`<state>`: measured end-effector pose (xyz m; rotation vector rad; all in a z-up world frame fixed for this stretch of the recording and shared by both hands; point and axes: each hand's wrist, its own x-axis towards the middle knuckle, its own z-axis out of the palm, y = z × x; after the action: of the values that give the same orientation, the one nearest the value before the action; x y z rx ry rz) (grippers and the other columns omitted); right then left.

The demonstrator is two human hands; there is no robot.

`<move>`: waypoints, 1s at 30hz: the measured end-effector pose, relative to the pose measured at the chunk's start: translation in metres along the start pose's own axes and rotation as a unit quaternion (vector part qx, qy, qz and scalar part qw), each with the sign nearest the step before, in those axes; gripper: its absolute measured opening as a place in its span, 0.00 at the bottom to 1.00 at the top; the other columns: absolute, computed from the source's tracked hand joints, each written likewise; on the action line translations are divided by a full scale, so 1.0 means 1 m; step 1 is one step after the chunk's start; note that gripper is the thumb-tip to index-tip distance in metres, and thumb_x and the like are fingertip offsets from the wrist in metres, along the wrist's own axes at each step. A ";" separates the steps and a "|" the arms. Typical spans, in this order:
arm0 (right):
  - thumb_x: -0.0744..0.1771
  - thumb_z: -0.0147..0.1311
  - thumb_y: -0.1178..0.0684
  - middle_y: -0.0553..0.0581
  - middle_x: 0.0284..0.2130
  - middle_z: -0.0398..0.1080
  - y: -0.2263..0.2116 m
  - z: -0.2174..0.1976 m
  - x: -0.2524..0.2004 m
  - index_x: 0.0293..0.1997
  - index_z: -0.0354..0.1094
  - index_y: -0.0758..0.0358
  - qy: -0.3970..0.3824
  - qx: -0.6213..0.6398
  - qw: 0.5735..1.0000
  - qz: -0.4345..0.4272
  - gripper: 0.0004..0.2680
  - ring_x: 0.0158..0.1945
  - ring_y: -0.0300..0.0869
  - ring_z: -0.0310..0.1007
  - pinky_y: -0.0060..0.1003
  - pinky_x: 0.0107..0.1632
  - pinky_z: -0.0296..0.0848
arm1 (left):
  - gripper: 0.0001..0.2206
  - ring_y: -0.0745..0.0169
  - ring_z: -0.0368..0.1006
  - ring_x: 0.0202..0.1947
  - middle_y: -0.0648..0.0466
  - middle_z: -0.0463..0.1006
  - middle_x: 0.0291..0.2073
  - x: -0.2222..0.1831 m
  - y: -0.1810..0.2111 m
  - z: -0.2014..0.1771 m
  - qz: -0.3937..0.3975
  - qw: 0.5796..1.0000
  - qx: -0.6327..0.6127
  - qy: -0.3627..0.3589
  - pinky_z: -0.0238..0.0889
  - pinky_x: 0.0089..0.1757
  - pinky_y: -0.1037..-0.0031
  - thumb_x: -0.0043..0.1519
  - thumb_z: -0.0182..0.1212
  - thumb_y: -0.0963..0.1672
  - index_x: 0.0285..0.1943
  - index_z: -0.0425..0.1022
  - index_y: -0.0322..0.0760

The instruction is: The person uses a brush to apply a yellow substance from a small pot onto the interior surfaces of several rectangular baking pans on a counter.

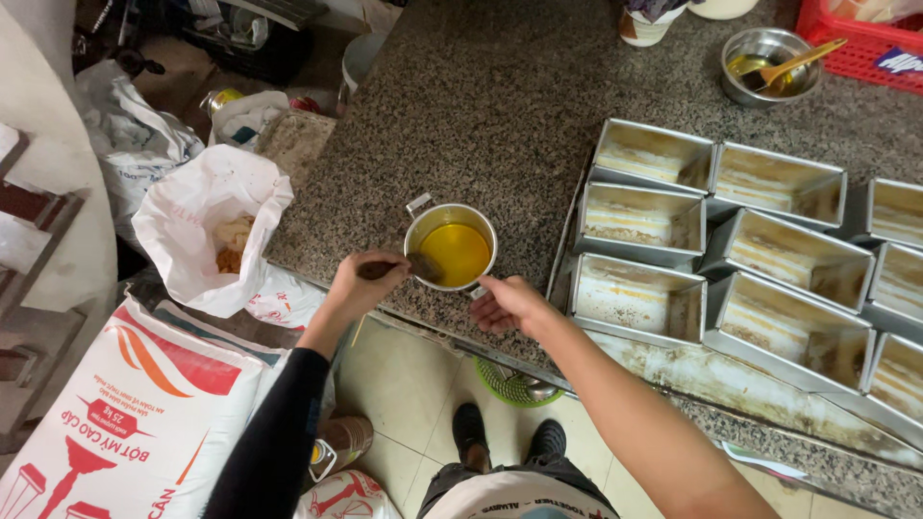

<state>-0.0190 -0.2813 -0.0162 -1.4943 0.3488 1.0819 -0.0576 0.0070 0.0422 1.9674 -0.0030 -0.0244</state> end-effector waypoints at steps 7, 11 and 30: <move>0.71 0.45 0.39 0.64 0.28 0.79 0.004 0.003 0.002 0.39 0.73 0.74 -0.001 0.047 0.999 -0.007 0.21 0.26 0.45 0.79 0.36 0.29 0.80 | 0.08 0.67 0.73 0.25 0.50 0.83 0.26 0.007 0.029 -0.038 -0.061 0.993 0.077 -0.066 0.68 0.31 0.74 0.57 0.68 0.43 0.42 0.86 0.35; 0.71 0.43 0.39 0.66 0.29 0.79 -0.001 0.011 -0.006 0.40 0.72 0.77 0.021 0.025 0.999 -0.019 0.22 0.27 0.46 0.79 0.38 0.32 0.81 | 0.09 0.68 0.81 0.27 0.53 0.86 0.29 0.026 0.066 -0.046 -0.009 0.982 0.173 -0.078 0.73 0.34 0.76 0.55 0.69 0.45 0.41 0.86 0.37; 0.68 0.51 0.36 0.63 0.40 0.79 -0.028 -0.120 -0.174 0.56 0.73 0.57 0.296 -0.447 0.815 -0.219 0.18 0.43 0.51 0.80 0.46 0.48 0.77 | 0.22 0.64 0.74 0.15 0.52 0.78 0.15 0.006 0.106 0.028 -0.019 0.973 0.095 0.210 0.69 0.27 0.74 0.67 0.64 0.51 0.26 0.83 0.30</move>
<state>-0.0390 -0.4437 0.1208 -2.6054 -0.1402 0.3445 -0.0514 -0.0596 0.1287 2.1289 0.3190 0.3794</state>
